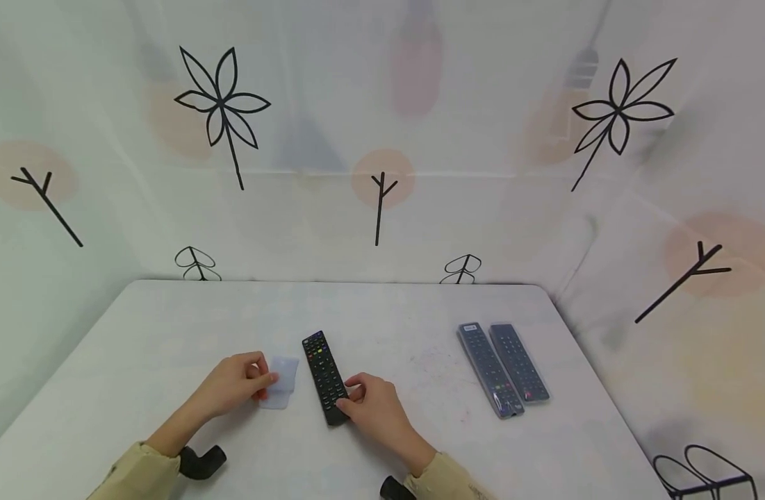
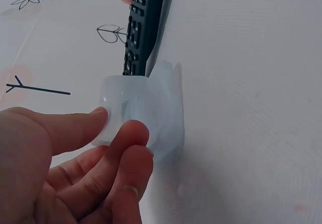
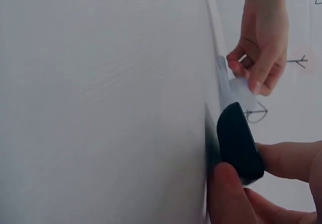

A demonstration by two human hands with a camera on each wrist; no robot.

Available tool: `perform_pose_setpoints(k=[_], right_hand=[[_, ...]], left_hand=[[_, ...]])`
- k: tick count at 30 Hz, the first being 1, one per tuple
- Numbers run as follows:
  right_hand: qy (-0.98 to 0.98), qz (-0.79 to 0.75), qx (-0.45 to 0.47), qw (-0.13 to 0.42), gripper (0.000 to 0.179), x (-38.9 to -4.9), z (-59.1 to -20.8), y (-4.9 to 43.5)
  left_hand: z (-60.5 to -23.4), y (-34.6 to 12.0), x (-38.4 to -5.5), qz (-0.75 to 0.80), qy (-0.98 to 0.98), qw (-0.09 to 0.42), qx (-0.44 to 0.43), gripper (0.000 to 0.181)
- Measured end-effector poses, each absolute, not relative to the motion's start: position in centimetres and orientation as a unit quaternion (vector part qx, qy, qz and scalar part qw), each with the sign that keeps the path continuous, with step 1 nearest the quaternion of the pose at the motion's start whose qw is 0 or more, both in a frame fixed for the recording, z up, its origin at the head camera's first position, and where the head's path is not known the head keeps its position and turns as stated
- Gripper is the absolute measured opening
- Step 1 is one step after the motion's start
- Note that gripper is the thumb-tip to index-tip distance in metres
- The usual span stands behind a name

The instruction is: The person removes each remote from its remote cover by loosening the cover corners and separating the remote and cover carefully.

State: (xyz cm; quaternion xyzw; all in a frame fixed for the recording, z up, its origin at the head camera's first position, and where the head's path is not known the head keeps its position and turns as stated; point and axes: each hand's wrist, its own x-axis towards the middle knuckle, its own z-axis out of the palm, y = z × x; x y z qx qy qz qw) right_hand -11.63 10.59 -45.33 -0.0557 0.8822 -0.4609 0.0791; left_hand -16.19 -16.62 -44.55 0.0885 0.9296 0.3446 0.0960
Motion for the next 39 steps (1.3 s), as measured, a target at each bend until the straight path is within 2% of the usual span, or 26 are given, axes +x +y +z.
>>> perform_pose_setpoints(k=[12, 32, 39], right_hand=[[0.883, -0.452, -0.078, 0.097, 0.054, -12.7, -45.5, 8.1], [0.879, -0.458, -0.080, 0.104, 0.039, -13.4, -46.0, 7.0], [0.859, -0.488, -0.085, 0.131, 0.030, -13.1, -46.0, 7.5]], left_hand=[[-44.7, -16.5, -16.1, 0.350, 0.927, 0.098, 0.090, 0.022], [-45.0, -16.6, -16.1, 0.353, 0.927, 0.089, 0.091, 0.020], [-45.0, -16.7, -16.1, 0.354, 0.928, 0.086, 0.084, 0.021]])
